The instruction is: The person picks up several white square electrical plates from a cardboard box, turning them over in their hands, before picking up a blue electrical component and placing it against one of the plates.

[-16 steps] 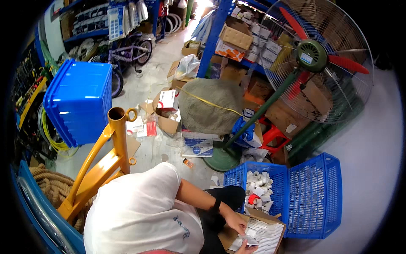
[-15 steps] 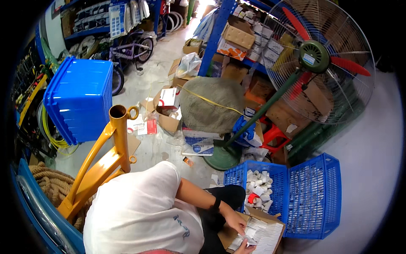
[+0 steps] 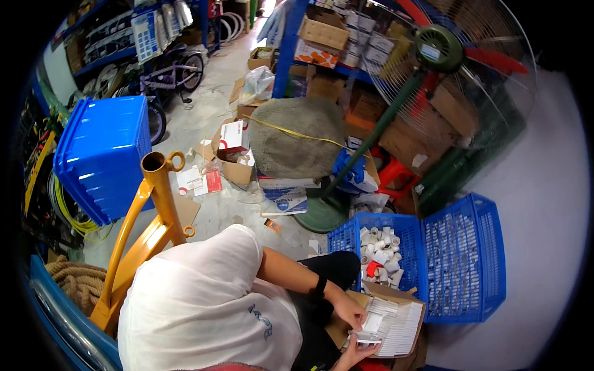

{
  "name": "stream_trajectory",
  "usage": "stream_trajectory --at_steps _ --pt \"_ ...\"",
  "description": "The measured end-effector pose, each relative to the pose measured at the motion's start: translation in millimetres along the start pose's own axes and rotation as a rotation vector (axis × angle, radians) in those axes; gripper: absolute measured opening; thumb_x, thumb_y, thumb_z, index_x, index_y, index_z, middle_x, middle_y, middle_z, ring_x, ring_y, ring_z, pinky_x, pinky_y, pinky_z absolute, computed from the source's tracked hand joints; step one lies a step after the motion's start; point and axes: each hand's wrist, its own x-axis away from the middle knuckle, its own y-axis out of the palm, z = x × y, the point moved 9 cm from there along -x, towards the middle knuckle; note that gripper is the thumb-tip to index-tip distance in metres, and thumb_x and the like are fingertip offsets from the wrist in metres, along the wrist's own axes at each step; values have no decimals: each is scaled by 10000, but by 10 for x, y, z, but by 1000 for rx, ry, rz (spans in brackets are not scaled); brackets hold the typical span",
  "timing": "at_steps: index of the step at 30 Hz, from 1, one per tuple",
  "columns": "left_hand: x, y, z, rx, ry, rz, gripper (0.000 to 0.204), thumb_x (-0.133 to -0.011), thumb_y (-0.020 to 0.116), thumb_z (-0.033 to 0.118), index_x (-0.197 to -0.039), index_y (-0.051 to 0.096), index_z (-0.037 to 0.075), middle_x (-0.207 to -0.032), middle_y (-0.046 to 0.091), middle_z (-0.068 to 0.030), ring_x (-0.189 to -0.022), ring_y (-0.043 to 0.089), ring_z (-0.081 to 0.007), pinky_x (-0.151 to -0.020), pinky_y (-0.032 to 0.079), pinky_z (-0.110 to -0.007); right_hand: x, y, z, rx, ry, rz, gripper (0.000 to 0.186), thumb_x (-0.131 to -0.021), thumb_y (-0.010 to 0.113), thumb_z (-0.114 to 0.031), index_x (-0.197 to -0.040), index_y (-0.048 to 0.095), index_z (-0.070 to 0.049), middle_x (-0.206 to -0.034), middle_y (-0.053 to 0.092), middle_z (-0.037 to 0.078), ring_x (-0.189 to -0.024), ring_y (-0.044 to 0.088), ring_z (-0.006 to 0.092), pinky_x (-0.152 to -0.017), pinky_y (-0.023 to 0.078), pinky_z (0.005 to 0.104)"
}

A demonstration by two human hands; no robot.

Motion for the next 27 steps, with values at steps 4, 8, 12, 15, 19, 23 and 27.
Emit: stream_trajectory --at_steps 4,8,12,15,19,23,27 --pt "-101 146 194 12 -88 11 706 -785 604 527 -1170 377 -20 -920 571 -157 -880 540 -255 -730 432 -328 194 -10 -228 73 -106 -6 909 -706 687 47 -1392 114 -121 -1387 184 199 -1191 361 287 -966 358 379" --pt "-267 417 315 22 -95 -137 836 -763 615 550 -1254 286 -41 -1016 550 -195 -916 545 -290 -756 440 -328 349 -21 -442 135 -130 29 925 -669 710 40 -1388 148 -111 -1391 215 196 -1215 350 277 -992 328 384" --pt "-450 601 229 80 -103 -240 838 -750 663 492 -1257 277 -51 -1021 551 -191 -912 548 -260 -711 458 -306 437 -110 -483 85 -159 108 912 -676 711 21 -1393 156 -86 -1400 229 197 -1257 309 281 -1012 301 395" --pt "-491 674 311 86 -141 -313 866 -724 711 459 -1264 275 -58 -1046 538 -173 -970 532 -270 -786 435 -308 428 -234 -417 39 -205 144 959 -637 736 31 -1392 151 -55 -1393 236 207 -1275 299 310 -1037 289 426" --pt "-511 738 423 469 -76 -559 827 -735 711 424 -1272 298 -50 -1045 514 -133 -932 531 -224 -764 455 -298 425 -135 -282 14 -134 40 1080 -638 798 -93 -1415 48 -54 -1421 173 188 -1281 283 304 -1057 243 413" --pt "-793 -11 221 216 -196 -116 676 -805 639 381 -1269 326 2 -1105 520 -107 -932 537 -185 -765 461 -306 660 -332 -124 201 78 91 621 -777 700 -165 -1268 348 -24 -1195 452 139 -1074 496 227 -883 421 335" --pt "-1004 -358 168 285 -235 43 669 -841 565 422 -1302 290 23 -1236 397 -134 -1151 409 -222 -914 391 -369 1341 -131 195 -97 773 -405 364 -886 536 -384 -849 566 -23 -664 588 49 -516 536 101 -473 431 224"
